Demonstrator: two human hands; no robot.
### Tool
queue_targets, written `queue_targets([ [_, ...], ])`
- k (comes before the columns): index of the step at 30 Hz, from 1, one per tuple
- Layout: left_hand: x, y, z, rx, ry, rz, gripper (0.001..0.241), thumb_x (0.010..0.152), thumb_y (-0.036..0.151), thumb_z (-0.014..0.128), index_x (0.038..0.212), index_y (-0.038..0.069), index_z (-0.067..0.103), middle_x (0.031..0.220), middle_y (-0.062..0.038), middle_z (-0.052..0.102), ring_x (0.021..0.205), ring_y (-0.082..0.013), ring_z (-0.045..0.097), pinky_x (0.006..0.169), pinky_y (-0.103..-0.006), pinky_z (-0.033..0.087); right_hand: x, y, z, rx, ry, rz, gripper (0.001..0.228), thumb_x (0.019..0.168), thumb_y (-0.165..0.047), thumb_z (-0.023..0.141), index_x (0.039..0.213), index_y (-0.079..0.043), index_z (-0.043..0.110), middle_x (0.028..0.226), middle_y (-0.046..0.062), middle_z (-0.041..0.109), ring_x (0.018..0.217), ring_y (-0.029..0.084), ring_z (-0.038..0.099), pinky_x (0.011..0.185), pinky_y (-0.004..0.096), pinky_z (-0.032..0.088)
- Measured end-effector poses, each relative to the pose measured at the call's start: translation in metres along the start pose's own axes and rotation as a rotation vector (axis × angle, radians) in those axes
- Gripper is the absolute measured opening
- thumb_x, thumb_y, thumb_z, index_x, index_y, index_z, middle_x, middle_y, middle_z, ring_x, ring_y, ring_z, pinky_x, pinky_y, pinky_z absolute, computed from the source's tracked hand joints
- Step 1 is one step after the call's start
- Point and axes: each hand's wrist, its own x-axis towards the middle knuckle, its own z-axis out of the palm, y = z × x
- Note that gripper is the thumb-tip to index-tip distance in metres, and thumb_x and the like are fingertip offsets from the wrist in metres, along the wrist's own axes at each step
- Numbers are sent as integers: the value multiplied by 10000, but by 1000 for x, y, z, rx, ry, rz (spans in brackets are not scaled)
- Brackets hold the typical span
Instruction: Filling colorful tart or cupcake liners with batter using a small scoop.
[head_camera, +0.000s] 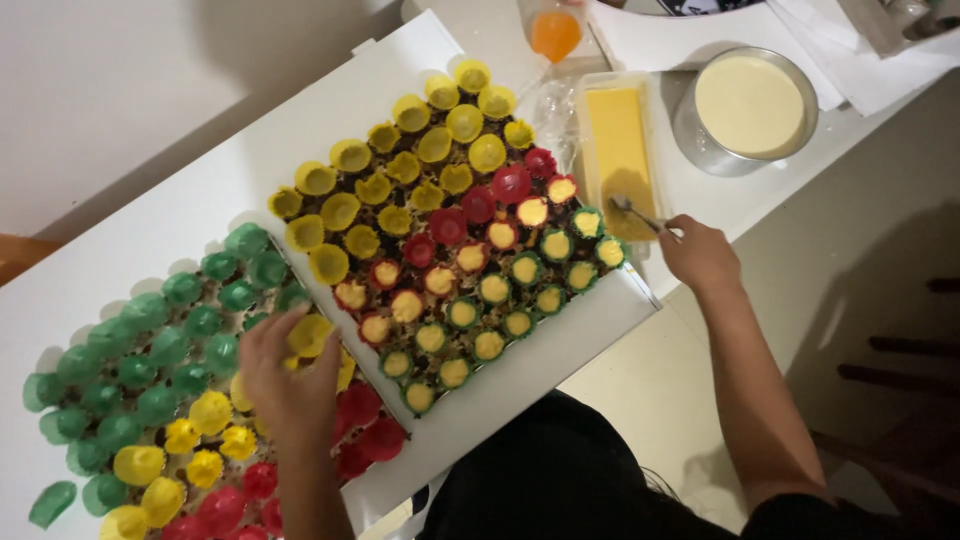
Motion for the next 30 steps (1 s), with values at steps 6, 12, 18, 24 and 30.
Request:
queue_targets([
  [6,-32,6,-16,25,210,12,430,893,107,880,1258,68,657,1238,-126,596,1045,-218,579,867,-345,519,13,-23,2,-70,-52,14,345,985,-378,568,1214,-180,734,1112,166,739,981,374,699,831,497,562],
  [12,-35,13,-12,-36,235,-11,443,905,47,872,1271,53,623,1194,-95,559,910,-160,505,823,-300,487,18,-42,-18,116,-358,169,353,1007,-293,539,1124,-23,733,887,192,749,649,279,730,524,417,577],
  [18,-34,18,-3,-142,210,-43,420,881,30,856,1240,56,639,1152,-77,552,920,-159,498,816,-307,477,65,20,-12,353,-600,226,350,1008,-330,542,1152,-51,696,978,140,720,697,280,715,539,436,572],
  [24,-32,19,1,-168,199,-26,399,886,42,847,1218,54,627,1147,-67,582,874,-153,496,808,-306,466,63,86,2,875,-732,314,355,1019,-389,508,1164,-121,690,1030,62,727,725,229,686,554,397,552],
  [30,-29,25,5,-144,185,-27,404,883,38,847,1225,51,633,1114,-69,594,862,-153,511,785,-316,451,42,122,36,1236,-736,262,392,1033,-432,513,1108,-98,703,1006,75,769,690,213,678,521,334,521],
])
